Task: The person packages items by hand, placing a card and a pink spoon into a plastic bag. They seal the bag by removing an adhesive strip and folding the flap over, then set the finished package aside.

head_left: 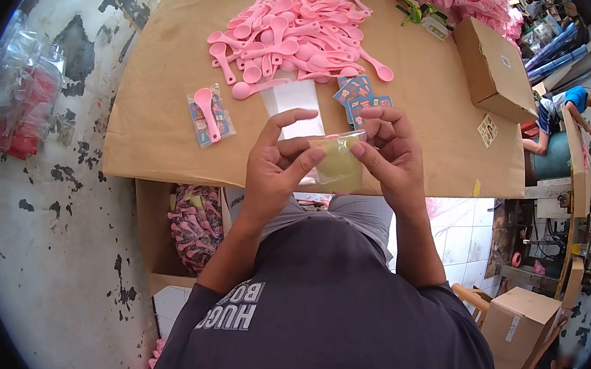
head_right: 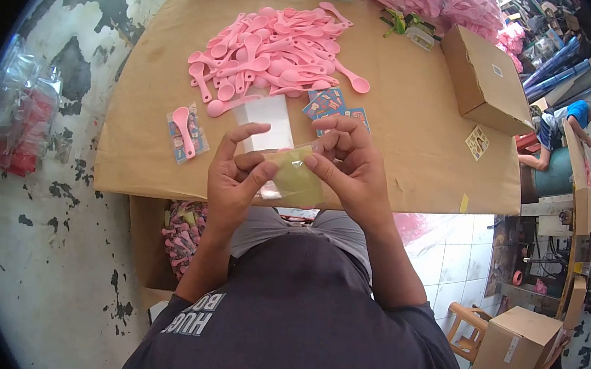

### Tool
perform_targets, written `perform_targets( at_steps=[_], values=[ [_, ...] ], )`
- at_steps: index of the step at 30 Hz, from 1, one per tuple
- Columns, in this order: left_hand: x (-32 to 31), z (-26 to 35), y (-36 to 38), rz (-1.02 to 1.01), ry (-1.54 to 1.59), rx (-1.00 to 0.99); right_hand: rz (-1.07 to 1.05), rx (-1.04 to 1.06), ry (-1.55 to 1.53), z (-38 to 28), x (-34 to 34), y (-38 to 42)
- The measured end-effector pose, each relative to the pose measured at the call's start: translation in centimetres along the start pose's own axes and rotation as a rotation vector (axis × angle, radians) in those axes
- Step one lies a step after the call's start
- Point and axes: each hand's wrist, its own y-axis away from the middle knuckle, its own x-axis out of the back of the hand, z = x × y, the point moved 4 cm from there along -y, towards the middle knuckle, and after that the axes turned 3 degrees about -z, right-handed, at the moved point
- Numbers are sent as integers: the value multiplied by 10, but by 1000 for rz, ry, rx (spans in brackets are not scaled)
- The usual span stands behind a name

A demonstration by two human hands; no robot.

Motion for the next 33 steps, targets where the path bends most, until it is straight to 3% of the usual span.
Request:
perform_targets(
  at_steps=[4,7,9,10,12,16,17,19,21,27,29,31,33],
  values=[
    [-2,-6,0,-88,-126,118,103,9,-71,4,4,1],
    [5,-14,-3,-80,-119,120,62,123,127,6,6,3],
    [18,-6,-6,11,-187,-59,25,-60,422,8,6,6],
    [24,4,-8,60,-241,-128,26,-62,419,9,7,6],
    [45,26,-8,156,-416,-279,-8,85,893,11,6,5],
    [88,58,-14,228,-686,-528,-24,214,911,22,2,6],
    [98,63,-11,221,-691,-527,-47,219,944,24,-2,6],
    [114,66,-5,353,-1280,-310,-62,226,975,26,-11,6],
    [113,58,-2,309,-1274,-330,-91,108,1035,34,-20,4],
    [110,36,-3,172,-1437,-319,-109,52,990,51,-25,-3],
    [122,35,-2,157,-1519,-339,-89,84,972,52,-24,-6],
    [133,39,0,268,-1385,-211,-62,106,951,50,-22,-7],
    [129,43,0,291,-1431,-312,-14,268,983,39,-22,-11]
  ],
)
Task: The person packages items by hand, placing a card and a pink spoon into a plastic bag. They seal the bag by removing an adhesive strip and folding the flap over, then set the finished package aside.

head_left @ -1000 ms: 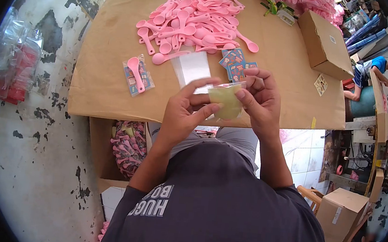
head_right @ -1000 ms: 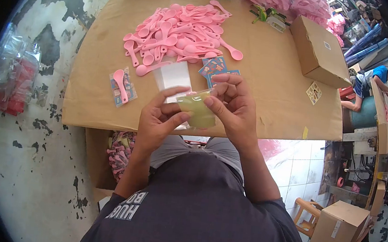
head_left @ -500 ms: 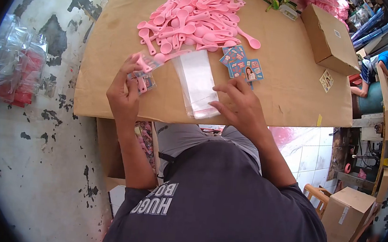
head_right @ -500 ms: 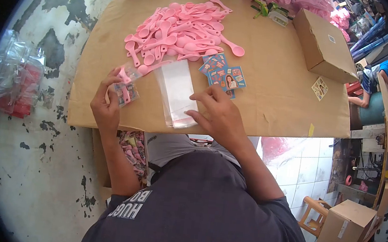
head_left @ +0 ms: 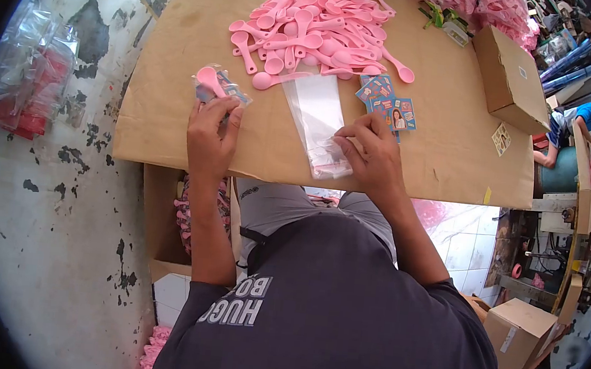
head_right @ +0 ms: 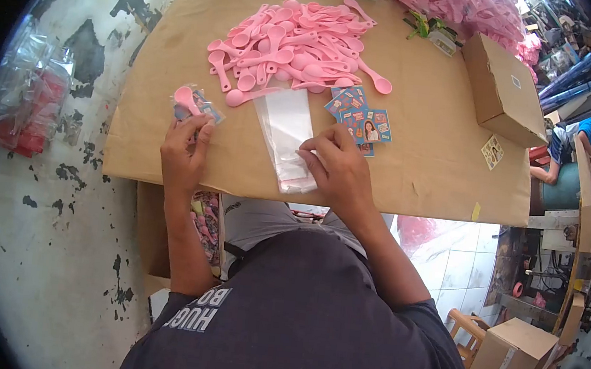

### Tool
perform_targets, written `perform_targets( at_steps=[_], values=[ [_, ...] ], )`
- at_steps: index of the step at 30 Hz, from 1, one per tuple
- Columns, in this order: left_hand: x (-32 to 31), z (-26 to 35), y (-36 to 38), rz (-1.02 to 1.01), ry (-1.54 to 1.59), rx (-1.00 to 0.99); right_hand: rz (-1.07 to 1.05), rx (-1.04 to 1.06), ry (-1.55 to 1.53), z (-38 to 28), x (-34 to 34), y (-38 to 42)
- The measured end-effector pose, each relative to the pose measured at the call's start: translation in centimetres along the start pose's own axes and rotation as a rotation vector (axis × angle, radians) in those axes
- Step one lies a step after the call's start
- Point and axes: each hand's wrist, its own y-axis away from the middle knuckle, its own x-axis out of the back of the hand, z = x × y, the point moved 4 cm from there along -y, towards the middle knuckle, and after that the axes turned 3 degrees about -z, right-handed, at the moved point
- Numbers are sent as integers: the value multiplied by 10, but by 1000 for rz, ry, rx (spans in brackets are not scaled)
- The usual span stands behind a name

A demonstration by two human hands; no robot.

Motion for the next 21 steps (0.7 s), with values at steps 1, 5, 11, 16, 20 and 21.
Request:
perform_targets(
  at_steps=[1,5,11,16,20,21],
  values=[
    [3,4,-1,72,-47,-68,-2,1,1,-4,2,-1],
    [-9,28,14,26,357,165,108,32,-45,-14,14,-3],
    [-60,67,19,-499,1105,476,48,153,-54,-28,23,5],
    [-67,72,18,-498,1269,528,67,-15,-218,-4,38,5],
    [-64,81,19,-314,1474,616,202,-302,-24,49,70,2],
    [-66,81,19,-322,1472,613,272,-316,152,60,76,2]
  ],
)
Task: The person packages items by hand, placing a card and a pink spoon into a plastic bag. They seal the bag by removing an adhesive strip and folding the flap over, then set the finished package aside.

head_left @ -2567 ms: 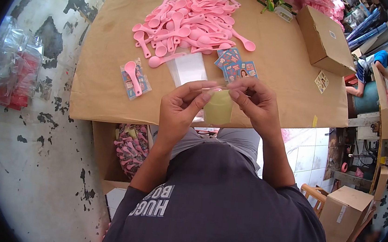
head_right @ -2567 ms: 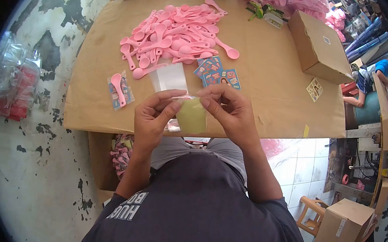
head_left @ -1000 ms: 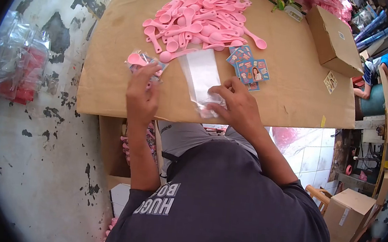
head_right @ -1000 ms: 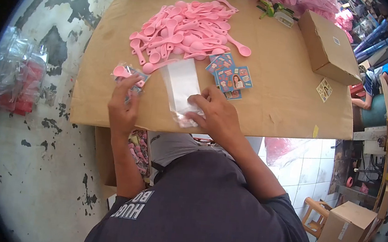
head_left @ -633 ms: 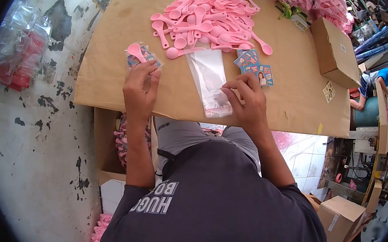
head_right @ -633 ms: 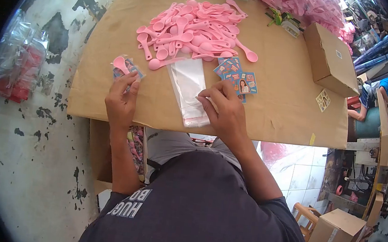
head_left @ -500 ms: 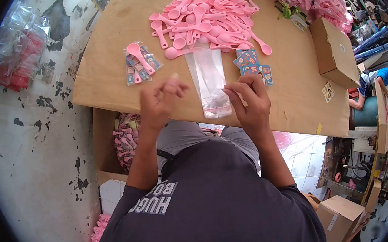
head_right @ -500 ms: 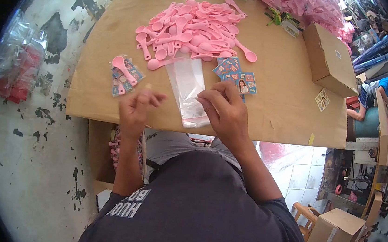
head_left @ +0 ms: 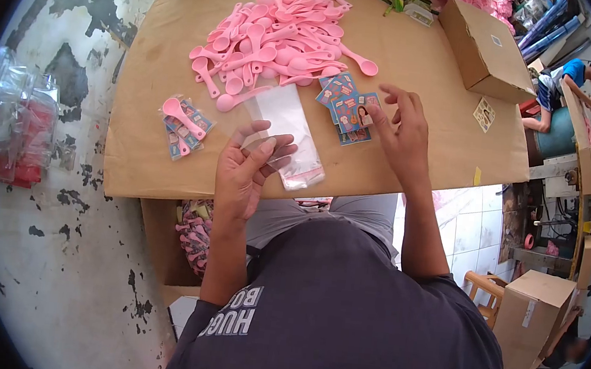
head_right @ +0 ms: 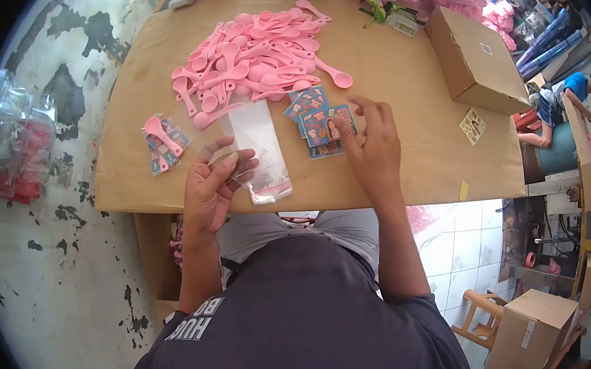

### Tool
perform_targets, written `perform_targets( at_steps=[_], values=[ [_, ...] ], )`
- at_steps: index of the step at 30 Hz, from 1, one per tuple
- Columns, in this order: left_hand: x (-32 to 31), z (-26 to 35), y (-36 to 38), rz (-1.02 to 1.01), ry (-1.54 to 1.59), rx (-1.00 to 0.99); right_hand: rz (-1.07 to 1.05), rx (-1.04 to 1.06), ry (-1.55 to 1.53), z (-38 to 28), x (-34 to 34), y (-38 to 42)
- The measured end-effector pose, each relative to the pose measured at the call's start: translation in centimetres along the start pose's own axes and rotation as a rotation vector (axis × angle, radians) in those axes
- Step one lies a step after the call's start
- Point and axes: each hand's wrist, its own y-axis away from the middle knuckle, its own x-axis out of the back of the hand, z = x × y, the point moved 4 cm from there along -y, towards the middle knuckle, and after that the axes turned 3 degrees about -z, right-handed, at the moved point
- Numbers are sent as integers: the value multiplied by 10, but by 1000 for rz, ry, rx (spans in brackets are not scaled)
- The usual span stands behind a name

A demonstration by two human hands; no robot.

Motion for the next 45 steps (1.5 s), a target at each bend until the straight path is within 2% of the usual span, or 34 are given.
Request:
perform_targets(
  at_steps=[1,3,4,6,10,12,16,18,19,22,24,25,27,29,31,33,36,41,45],
  values=[
    [3,-3,-1,15,17,-11,7,-3,1,13,-1,-3],
    [5,-8,-3,25,33,-25,-132,-221,-221,37,-12,-6],
    [5,-10,-4,37,7,-19,-129,-218,-220,37,-11,-7],
    [5,-14,-5,51,-17,-15,-213,-296,-431,36,-14,-6],
    [8,-18,-7,57,-37,-58,-253,-246,-543,37,-19,-9],
    [9,-17,-7,64,-22,-79,-246,-367,-896,26,-15,-7],
    [-2,-5,-8,94,132,-151,-339,-380,-914,15,2,5],
    [-5,-3,-10,121,174,-167,-204,-302,-973,3,5,9],
    [-6,-2,-11,129,155,-177,-206,-300,-972,4,2,9],
    [-8,-7,-14,112,95,-186,-70,-242,-852,18,-2,5],
    [-9,-10,-17,90,47,-187,-65,-289,-579,28,-8,-1],
    [-10,-11,-18,93,36,-178,-63,-284,-584,27,-10,-2],
    [-8,-14,-19,105,24,-174,33,-100,-212,18,-8,-5],
    [-7,-16,-20,60,80,-195,67,-92,-265,21,-5,-3],
    [-19,-10,-19,106,116,-204,97,-92,-318,17,1,3],
    [-23,-8,-20,148,147,-204,-84,-246,-782,11,3,13],
    [-28,-11,-24,109,169,-183,-166,-315,-951,-5,-5,32],
    [-37,-18,-28,84,190,-143,-318,-335,-1083,-21,-21,46],
    [-40,-21,-26,55,193,-136,-294,-357,-1085,-25,-27,49]
  ],
)
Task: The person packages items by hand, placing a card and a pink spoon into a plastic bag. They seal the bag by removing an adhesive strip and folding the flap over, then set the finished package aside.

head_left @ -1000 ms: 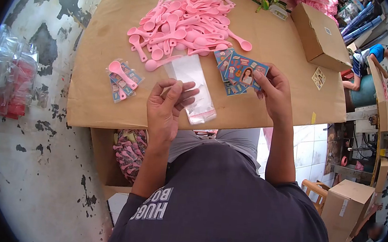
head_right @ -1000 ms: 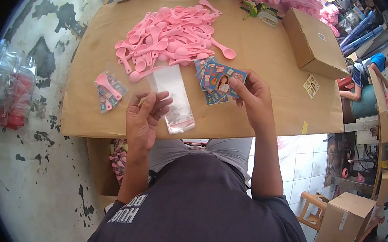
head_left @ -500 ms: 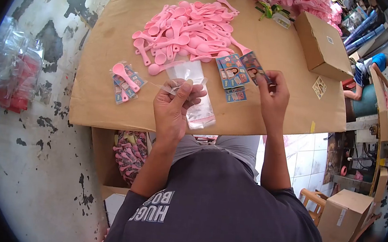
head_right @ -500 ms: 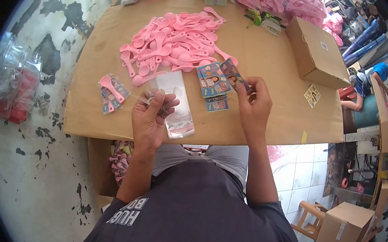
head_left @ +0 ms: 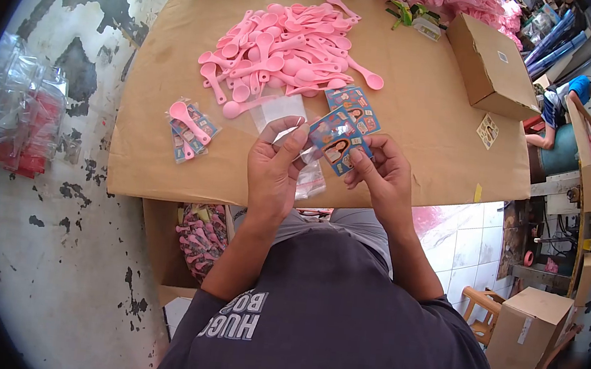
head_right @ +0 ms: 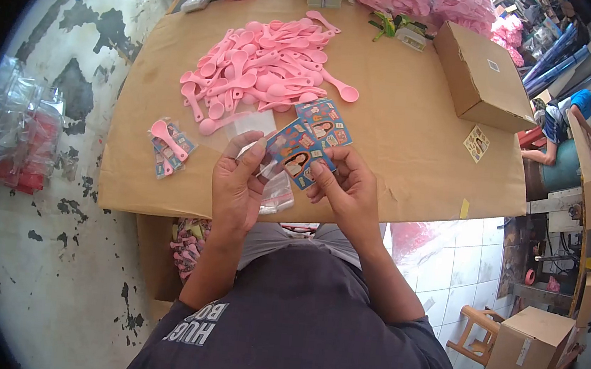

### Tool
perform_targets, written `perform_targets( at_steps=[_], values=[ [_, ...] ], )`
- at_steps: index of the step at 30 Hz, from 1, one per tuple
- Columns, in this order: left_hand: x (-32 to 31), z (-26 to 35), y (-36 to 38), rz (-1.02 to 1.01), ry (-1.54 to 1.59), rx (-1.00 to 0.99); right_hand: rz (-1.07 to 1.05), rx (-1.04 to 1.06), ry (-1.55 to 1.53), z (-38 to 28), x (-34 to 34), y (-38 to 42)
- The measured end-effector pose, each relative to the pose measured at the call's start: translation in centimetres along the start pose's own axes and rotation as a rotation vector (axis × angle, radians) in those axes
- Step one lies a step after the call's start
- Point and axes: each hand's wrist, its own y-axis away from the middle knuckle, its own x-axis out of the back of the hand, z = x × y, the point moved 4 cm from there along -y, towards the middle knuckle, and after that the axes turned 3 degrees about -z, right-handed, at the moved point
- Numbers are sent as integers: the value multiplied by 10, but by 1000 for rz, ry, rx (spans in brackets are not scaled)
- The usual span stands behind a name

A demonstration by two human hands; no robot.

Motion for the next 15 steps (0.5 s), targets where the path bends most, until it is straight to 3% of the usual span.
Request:
perform_targets(
  at_steps=[3,11,15],
  values=[
    [-1,2,1,8,21,8,54,36,40,-4,-3,2],
    [4,4,6,-48,-200,-21,-211,-102,193,-6,-7,0],
    [3,0,8,-54,-224,16,-168,-76,172,-7,-9,-5]
  ],
)
